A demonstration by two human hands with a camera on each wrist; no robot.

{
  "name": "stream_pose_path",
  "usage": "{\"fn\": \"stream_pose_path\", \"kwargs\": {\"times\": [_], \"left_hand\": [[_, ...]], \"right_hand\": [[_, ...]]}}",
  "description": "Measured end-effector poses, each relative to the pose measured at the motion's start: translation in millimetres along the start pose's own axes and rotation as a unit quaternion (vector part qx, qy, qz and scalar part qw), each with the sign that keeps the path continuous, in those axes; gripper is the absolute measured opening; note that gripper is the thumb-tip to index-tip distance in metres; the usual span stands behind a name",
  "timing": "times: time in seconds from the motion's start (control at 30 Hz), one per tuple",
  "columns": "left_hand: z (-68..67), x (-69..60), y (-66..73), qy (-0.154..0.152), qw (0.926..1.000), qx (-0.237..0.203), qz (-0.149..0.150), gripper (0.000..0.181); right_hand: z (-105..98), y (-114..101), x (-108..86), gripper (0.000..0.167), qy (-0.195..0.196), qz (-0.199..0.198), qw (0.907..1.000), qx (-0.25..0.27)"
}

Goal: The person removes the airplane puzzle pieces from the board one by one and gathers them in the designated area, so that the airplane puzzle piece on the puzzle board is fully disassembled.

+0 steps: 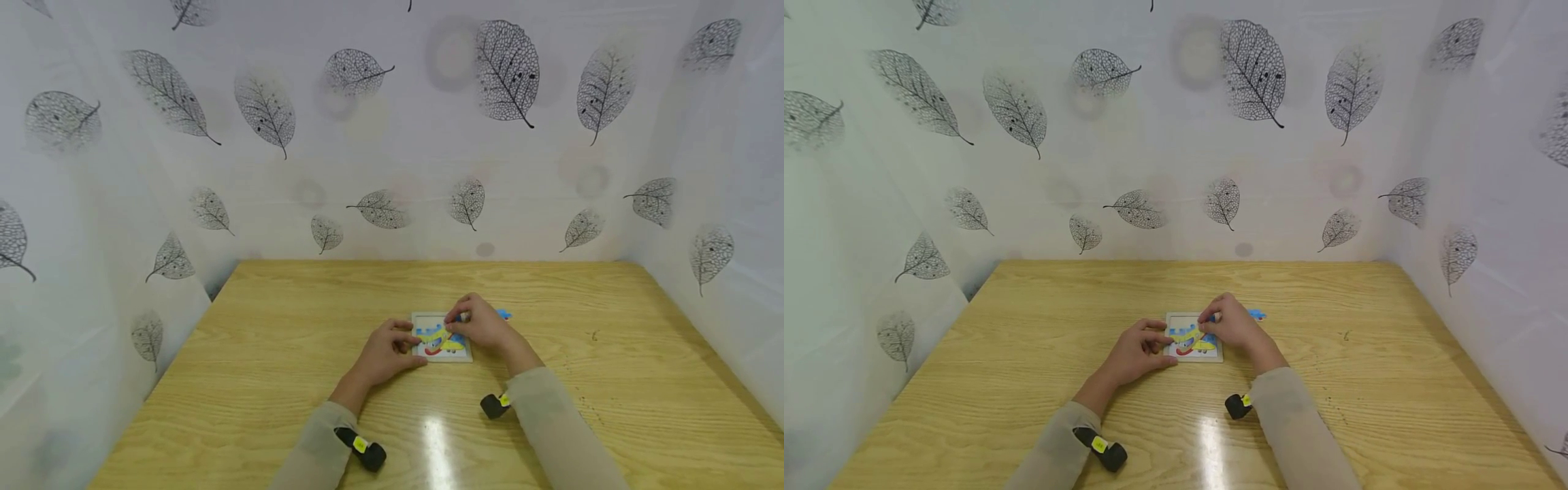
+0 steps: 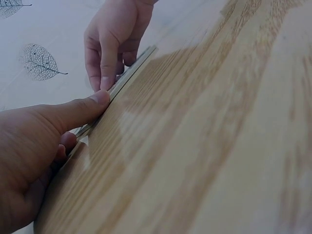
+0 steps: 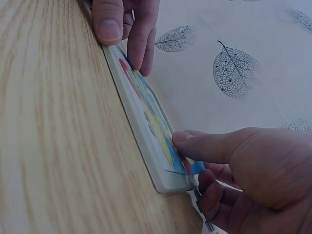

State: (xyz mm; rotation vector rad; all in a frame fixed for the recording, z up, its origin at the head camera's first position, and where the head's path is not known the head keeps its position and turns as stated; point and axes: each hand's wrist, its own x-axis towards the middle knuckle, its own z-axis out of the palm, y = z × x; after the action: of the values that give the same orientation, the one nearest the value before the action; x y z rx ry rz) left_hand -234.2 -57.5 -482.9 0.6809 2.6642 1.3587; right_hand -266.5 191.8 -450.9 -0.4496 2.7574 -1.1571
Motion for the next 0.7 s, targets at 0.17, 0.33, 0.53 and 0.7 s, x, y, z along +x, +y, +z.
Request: {"fn": "stream_pose_path", "kwargs": {"times": [0.17,0.33,0.53,0.7], "left_hand": [[0.1,-0.3,0.3,-0.002,1.0,-0.002,-0.005,0.039],[0.2,0.2,0.6,-0.002,1.0,-0.001,-0.007,0.039],[-0.5,0.4,1.3,0.0,0.9999,-0.004,-0.013,0.039],[-0.4,0.0,1.6,0.0,0.9999,-0.003,-0.013,0.039]], "right_hand": [[0,2,-0.6,0.011,0.015,0.022,0.9996,0.011],[-7,7,-1.4,0.022,0.015,0.022,0.999,0.035],[-14,13,-1.3,0.022,-0.008,0.049,0.9948,0.088],[-19,18,-2.1,0.025,-0.009,0.071,0.989,0.13]]}}
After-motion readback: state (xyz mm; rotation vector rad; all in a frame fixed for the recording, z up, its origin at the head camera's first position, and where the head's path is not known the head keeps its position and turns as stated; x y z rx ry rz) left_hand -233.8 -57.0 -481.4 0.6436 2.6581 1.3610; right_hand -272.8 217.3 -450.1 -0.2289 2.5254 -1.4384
